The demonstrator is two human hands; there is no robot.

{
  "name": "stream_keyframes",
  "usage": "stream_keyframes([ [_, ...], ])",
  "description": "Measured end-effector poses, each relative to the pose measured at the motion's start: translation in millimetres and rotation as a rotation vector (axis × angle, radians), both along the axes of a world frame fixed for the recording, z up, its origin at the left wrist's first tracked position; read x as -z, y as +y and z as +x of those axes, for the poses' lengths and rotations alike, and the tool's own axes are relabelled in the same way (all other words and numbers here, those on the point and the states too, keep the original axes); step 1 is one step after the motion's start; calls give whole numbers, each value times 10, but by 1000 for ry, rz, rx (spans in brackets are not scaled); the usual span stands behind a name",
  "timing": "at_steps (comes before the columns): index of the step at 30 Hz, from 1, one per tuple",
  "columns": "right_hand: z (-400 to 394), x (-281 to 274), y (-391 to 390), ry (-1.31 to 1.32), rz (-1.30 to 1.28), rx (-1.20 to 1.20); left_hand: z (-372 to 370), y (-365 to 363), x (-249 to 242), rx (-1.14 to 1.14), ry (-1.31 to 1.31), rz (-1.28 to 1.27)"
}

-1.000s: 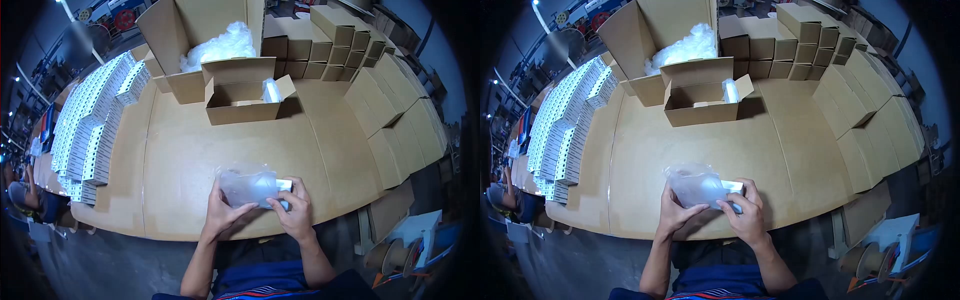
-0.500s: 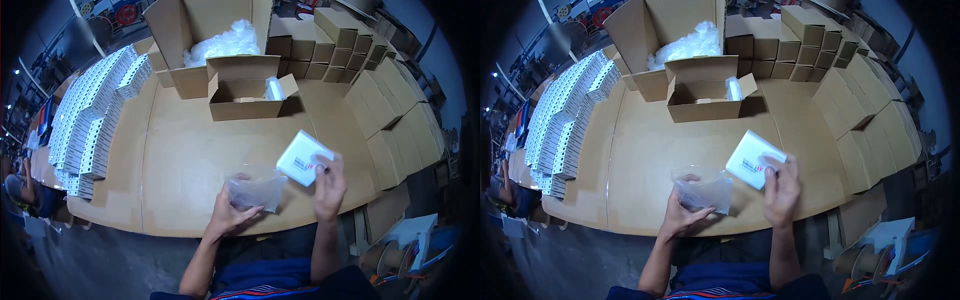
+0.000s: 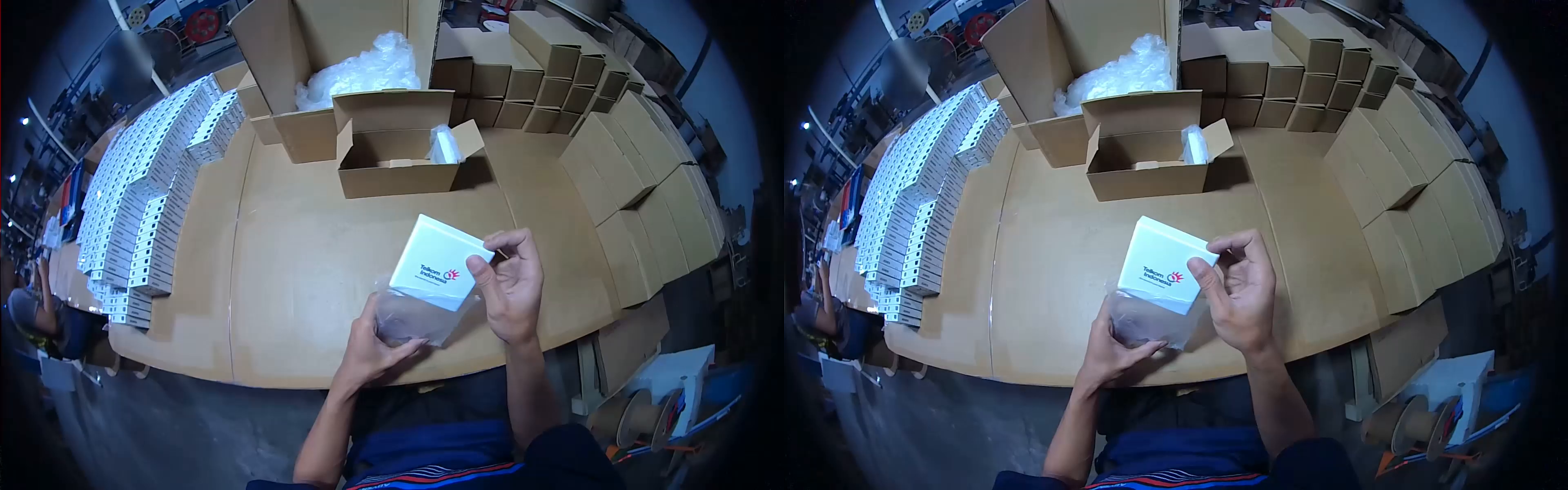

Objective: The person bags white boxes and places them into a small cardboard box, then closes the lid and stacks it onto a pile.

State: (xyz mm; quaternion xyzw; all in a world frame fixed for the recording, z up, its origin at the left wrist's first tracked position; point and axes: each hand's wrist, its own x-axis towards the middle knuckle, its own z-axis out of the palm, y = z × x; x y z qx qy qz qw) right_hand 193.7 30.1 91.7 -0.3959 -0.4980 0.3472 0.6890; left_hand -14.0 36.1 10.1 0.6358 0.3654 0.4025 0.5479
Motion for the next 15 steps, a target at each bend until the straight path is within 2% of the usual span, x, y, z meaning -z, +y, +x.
stream_keyframes([
  [6, 36, 128, 64, -100, -85, -36, 35, -4, 25, 45, -33, -51],
  [10, 26, 173, 134, -178, -241, -33, 37, -48, -76, 52, -219, -100],
  [13, 25, 312, 187, -112, -342, -118, 8, -50, 106, -1, -357, -373],
  [14, 49, 333, 166, -171, -394, -152, 23, -76, 148, -29, -344, -379],
  [15, 40, 360, 150, -86, -388, -153, 51, -94, 127, -57, -332, -385],
])
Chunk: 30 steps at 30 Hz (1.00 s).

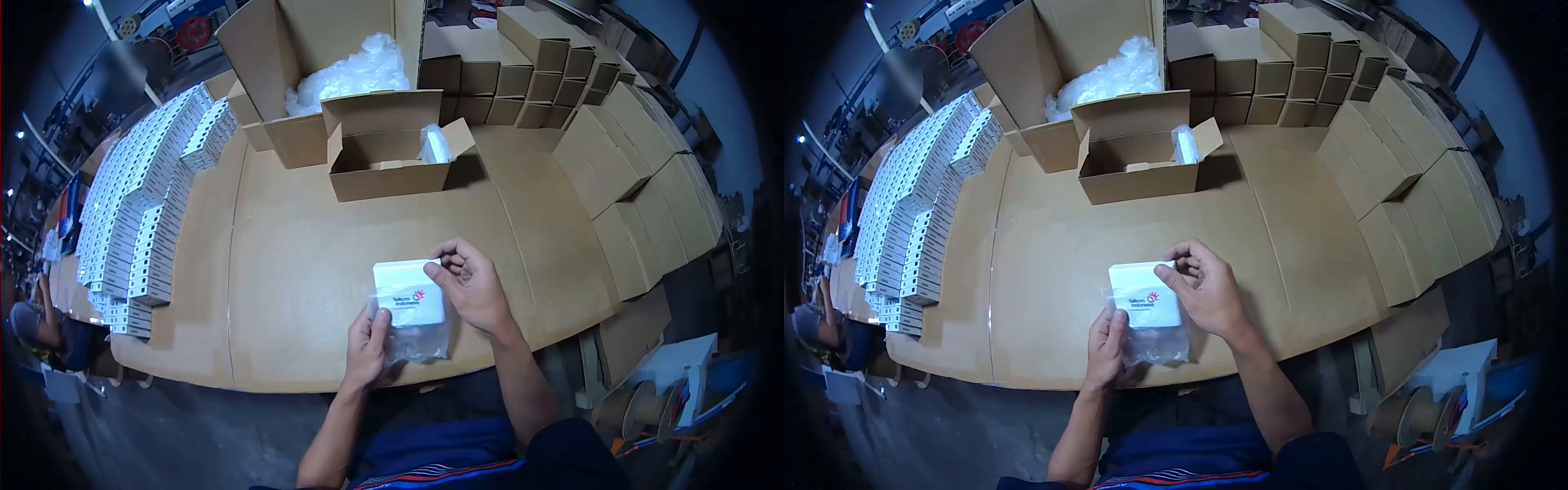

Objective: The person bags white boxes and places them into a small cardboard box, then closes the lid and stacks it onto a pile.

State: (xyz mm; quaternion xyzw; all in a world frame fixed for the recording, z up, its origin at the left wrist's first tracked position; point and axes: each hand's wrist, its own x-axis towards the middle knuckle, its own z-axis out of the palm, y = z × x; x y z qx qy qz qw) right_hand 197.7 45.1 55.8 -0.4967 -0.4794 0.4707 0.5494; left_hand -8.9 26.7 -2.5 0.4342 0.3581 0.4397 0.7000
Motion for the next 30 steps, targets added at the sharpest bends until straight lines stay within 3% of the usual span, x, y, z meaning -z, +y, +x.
stream_keyframes([
  [2, -32, 46, -29, 165, 3, 29, 73, -19, 12, -73, -181, -102],
  [6, 38, 280, -317, 368, -176, 0, 92, -5, 89, -186, -127, -32],
  [10, -116, 487, -413, 468, -92, 99, 92, 15, 97, -174, -40, 83],
  [15, -100, 491, -418, 392, 44, 152, 69, 24, 66, -145, 84, 195],
  [19, -44, 448, -421, 410, 134, 91, 131, 70, -92, -152, 141, 444],
  [23, -104, 376, -416, 602, 150, 41, 221, 58, -119, -156, -33, 375],
  [28, -185, 415, -446, 395, 153, -1, 266, 112, -188, -127, -84, 324],
  [29, -185, 461, -457, 366, 131, 23, 266, 115, -193, -111, -211, 253],
  [30, -184, 472, -456, 337, 110, 46, 252, 115, -219, -92, -115, 302],
])
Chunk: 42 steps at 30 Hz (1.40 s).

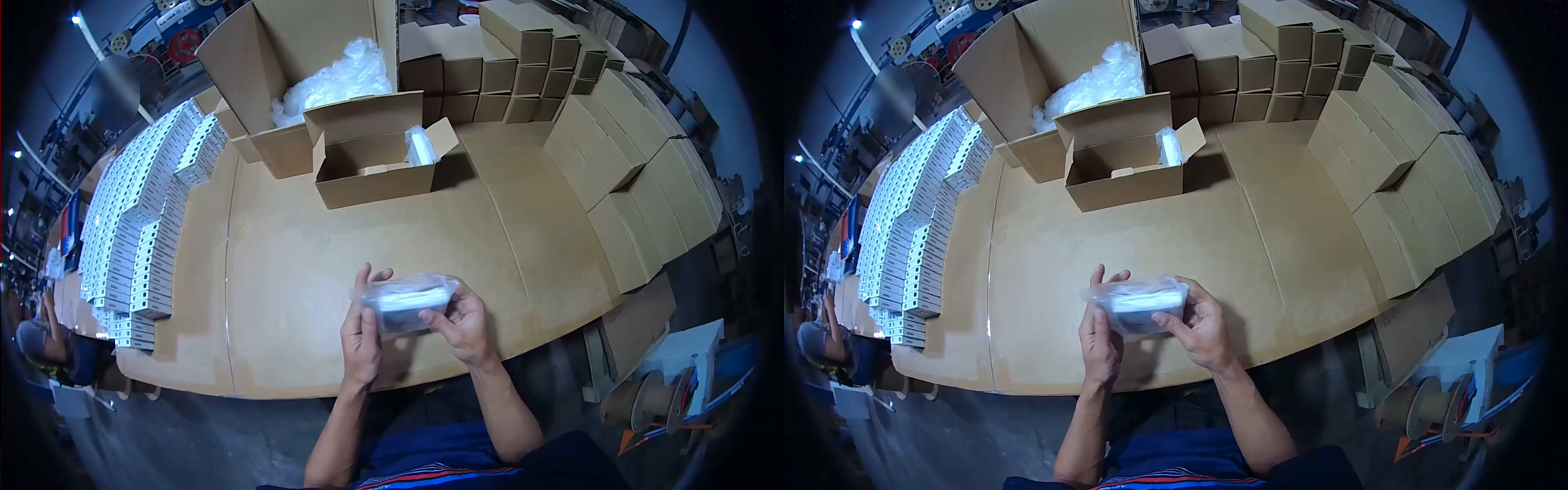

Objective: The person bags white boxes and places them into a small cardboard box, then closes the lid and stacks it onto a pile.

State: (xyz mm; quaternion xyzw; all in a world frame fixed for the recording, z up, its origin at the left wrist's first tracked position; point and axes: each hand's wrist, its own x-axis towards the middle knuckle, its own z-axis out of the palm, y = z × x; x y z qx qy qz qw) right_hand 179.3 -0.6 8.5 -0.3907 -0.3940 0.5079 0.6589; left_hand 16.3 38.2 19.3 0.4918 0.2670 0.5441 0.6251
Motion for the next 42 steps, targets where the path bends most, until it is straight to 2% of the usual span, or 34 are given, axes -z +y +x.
stream_keyframes([
  [3, 68, 23, -9, -76, 74, -2, -25, -25, -138, -24, 232, 80],
  [6, 96, 24, -13, -106, 91, -31, -64, -31, -17, 103, 203, -65],
  [7, 98, 9, 4, -102, 95, -46, -52, -60, -25, 70, 121, -151],
  [10, 196, -84, 42, -164, 102, -102, -86, -35, 11, 26, 112, -174],
  [11, 203, -168, 9, -238, 7, -49, -76, -37, -10, 0, 104, -186],
  [15, 295, -46, 27, -73, 60, 150, -55, -27, -71, -115, 64, -362],
  [18, 253, -189, 40, -239, 293, 115, -41, 10, -44, -154, 71, -352],
  [19, 208, -195, 42, -278, 294, 42, -31, 4, -46, -156, 59, -350],
  [22, 212, -197, 25, -643, 64, -41, 12, -19, -40, -172, 9, -338],
  [24, 200, -122, 63, -525, 64, -41, 1, -17, 1, -222, -44, -320],
  [26, 203, -71, 77, -470, 38, -37, -66, 11, 28, -183, -24, -349],
  [30, 258, -245, 84, -696, 114, -27, -122, 17, 43, -127, -44, -414],
  [37, 298, -265, 132, -757, 105, -46, -264, 59, 16, 6, -167, -441],
  [40, 328, -304, 134, -874, 144, 16, -104, 45, -25, -546, 221, 2],
  [41, 345, -331, 134, -947, 171, 51, -201, 61, 5, -639, 480, 262],
  [42, 353, -361, 148, -1020, 202, 86, -244, 78, -43, -596, 587, 430],
])
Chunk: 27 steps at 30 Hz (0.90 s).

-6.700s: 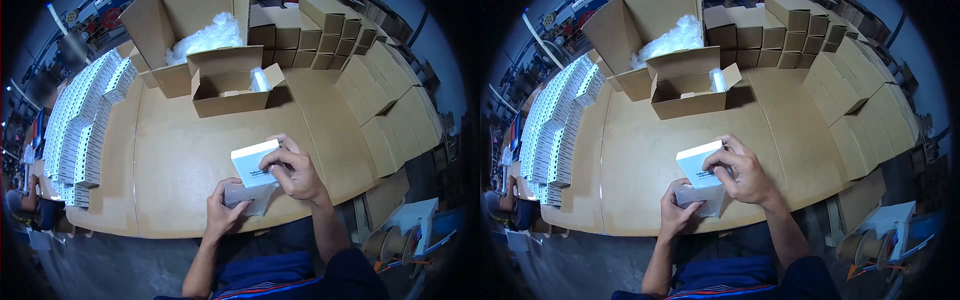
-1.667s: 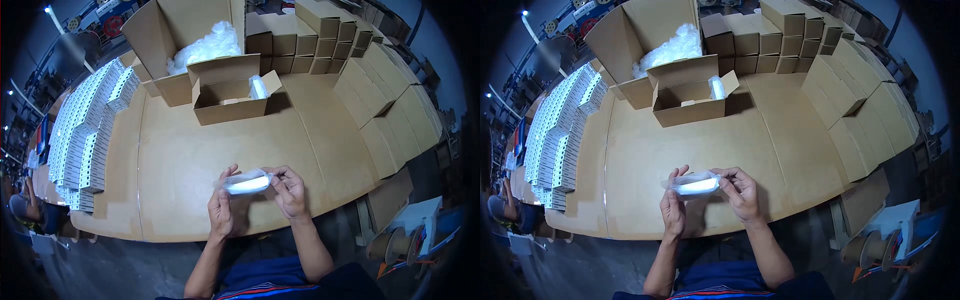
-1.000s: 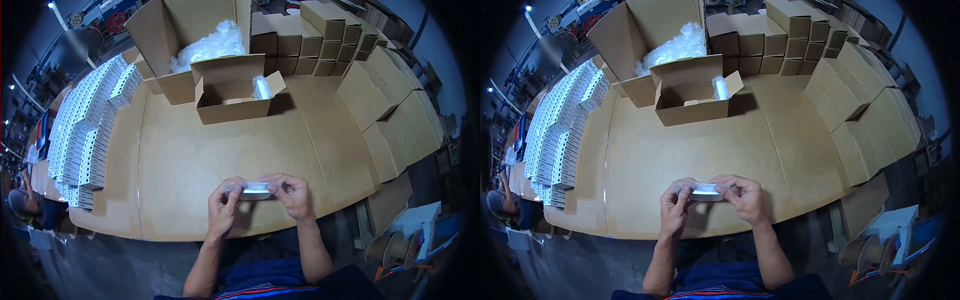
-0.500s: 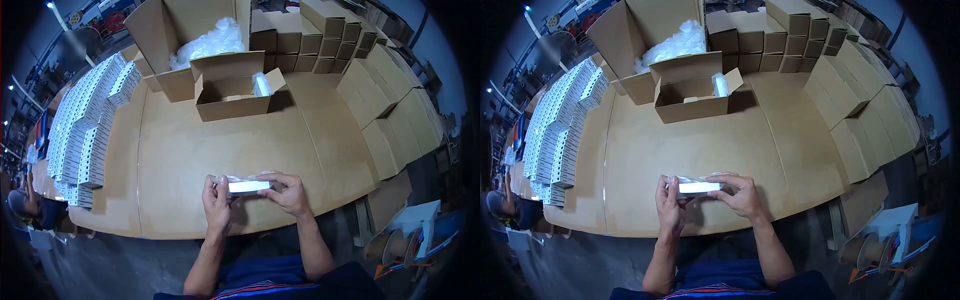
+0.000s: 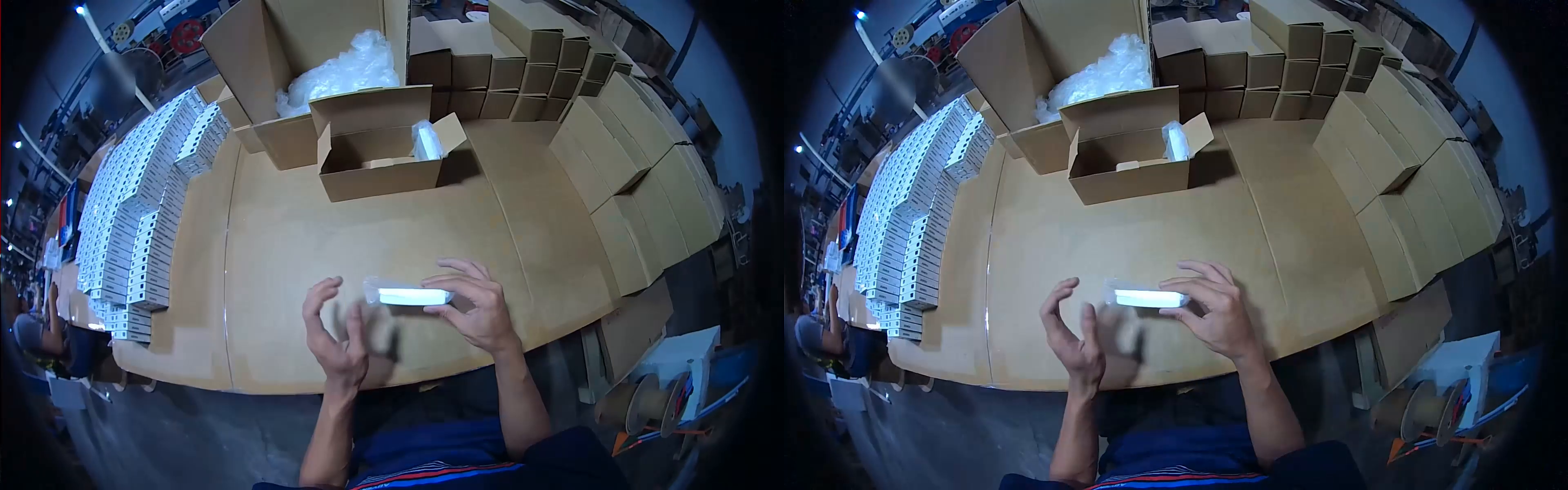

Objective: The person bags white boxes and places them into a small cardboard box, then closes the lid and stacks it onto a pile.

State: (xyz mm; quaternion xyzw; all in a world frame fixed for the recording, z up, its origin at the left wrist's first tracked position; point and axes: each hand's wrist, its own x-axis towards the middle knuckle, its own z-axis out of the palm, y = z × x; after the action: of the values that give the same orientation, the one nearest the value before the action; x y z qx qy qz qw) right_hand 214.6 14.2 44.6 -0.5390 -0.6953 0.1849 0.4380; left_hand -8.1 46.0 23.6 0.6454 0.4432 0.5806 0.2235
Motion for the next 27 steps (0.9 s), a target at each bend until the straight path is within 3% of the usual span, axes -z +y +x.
stream_keyframes([
  [2, -17, -49, 13, -32, 37, -24, -76, -44, -139, 106, 317, 213],
  [3, -33, -70, 9, -48, 53, -43, -47, -59, -233, 188, 421, 194],
  [6, -54, -122, 12, -152, 78, -69, -25, 3, -157, 289, 459, 192],
  [12, 69, -116, 63, 26, 34, -236, -166, -23, 111, 382, 96, -19],
  [15, -65, -287, 11, -71, 44, -42, -182, 0, 104, 389, 59, -29],
  [19, 10, -385, 56, -241, 123, -336, -237, 96, 30, 460, 92, -30],
  [25, 49, -676, 229, -565, 140, -385, -219, 420, -136, 508, 134, -21],
  [27, 90, -702, 366, -536, 177, -351, -187, 529, -189, 480, 78, -111],
])
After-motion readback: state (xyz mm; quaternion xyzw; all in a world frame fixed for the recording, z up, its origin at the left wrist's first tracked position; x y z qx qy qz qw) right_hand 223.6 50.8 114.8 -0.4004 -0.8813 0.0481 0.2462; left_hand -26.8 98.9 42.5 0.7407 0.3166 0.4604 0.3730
